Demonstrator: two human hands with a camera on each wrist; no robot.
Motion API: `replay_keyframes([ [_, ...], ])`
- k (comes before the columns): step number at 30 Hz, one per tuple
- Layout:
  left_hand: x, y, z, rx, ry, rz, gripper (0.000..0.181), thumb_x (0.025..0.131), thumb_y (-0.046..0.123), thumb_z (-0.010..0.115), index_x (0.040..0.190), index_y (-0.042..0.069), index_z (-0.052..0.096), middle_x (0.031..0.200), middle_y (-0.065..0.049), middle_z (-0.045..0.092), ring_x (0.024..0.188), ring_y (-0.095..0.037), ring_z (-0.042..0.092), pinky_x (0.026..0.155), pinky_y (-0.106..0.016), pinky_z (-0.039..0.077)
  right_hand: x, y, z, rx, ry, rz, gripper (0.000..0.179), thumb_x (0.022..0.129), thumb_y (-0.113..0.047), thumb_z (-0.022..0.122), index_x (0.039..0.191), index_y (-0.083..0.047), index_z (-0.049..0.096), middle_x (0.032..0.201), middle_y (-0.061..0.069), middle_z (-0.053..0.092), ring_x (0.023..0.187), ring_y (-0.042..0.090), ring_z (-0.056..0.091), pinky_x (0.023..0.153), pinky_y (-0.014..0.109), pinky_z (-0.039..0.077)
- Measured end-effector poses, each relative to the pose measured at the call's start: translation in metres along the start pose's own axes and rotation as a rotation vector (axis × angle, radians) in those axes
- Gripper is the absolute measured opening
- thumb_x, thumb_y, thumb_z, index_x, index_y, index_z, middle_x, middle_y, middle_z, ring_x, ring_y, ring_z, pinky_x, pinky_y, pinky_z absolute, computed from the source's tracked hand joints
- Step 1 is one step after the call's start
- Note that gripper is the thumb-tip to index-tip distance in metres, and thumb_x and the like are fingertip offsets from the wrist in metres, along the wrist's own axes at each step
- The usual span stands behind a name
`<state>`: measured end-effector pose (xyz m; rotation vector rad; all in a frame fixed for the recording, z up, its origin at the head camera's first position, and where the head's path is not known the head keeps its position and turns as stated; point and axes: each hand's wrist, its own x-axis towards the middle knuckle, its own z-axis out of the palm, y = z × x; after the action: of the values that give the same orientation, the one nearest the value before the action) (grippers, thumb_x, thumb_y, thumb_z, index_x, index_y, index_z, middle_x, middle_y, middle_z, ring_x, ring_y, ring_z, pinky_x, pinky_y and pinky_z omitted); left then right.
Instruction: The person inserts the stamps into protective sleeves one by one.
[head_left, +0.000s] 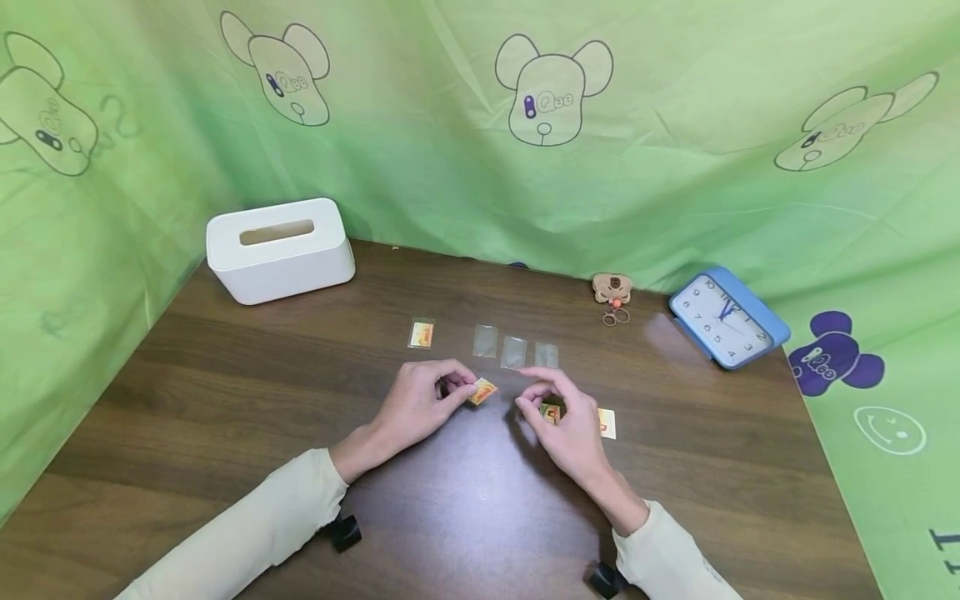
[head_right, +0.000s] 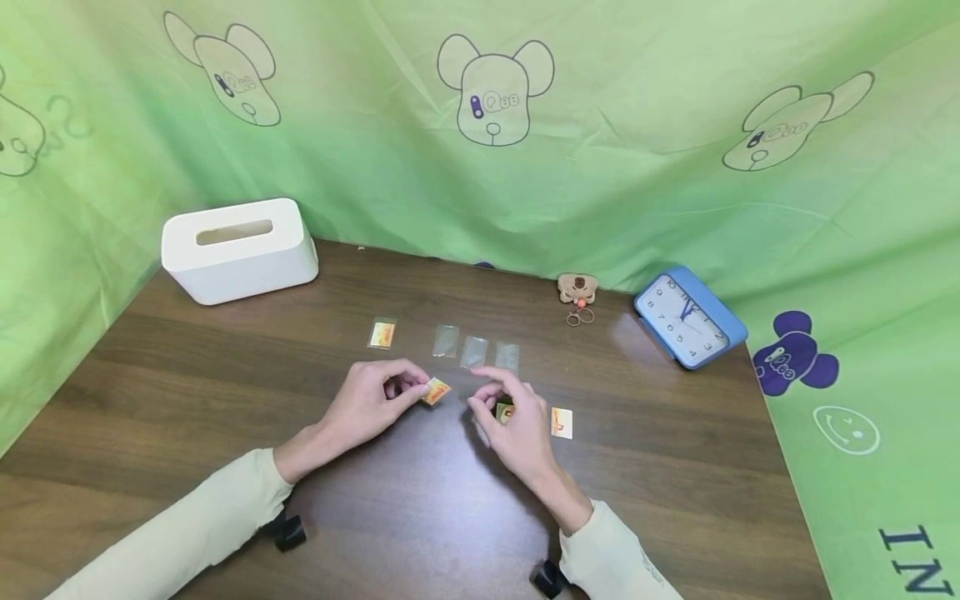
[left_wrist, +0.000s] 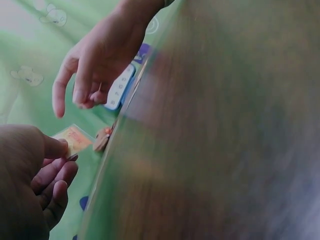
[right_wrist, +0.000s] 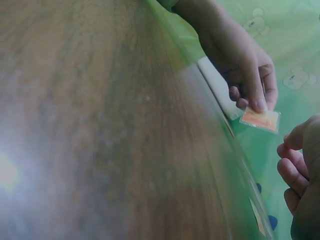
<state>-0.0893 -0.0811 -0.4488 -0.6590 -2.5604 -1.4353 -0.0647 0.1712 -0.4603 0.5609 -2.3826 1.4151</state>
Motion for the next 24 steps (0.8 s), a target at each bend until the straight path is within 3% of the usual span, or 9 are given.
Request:
replay_keyframes([
  [10, 0.008, -0.013, -0.012, -0.002, 0.072, -0.053, 0.007, 0.095, 0.008, 0.088, 0.097, 0.009, 0.081, 0.085, 0.003, 0.079, 0.076, -0.008, 0.07, 0.065, -0.022, 0.051, -0.004, 0.005, -0.012, -0.049, 0.049, 0.02, 0.04, 0.085, 0.012, 0.087, 0.12, -0.005, 0.078, 0.087, -0.004, 0.079, 0.075, 0.008, 0.07, 0.084, 0.022, 0.054],
  [18, 0.013, -0.025, -0.016, 0.007, 0.085, -0.113, 0.009, 0.094, 0.005, 0.087, 0.095, 0.008, 0.079, 0.084, 0.0, 0.079, 0.077, -0.01, 0.071, 0.073, -0.027, 0.059, -0.006, 0.011, -0.024, -0.119, 0.077, -0.038, 0.033, 0.085, 0.01, 0.088, 0.113, -0.004, 0.08, 0.085, -0.005, 0.078, 0.077, 0.013, 0.07, 0.078, 0.033, 0.05],
  [24, 0.017, -0.032, -0.017, 0.073, 0.105, -0.113, 0.008, 0.095, 0.005, 0.085, 0.095, 0.01, 0.079, 0.083, 0.001, 0.077, 0.076, -0.011, 0.069, 0.073, -0.029, 0.057, -0.008, 0.017, -0.034, -0.17, 0.044, -0.051, 0.029, 0.083, 0.009, 0.091, 0.106, -0.006, 0.083, 0.084, -0.006, 0.076, 0.078, 0.016, 0.069, 0.077, 0.034, 0.045],
])
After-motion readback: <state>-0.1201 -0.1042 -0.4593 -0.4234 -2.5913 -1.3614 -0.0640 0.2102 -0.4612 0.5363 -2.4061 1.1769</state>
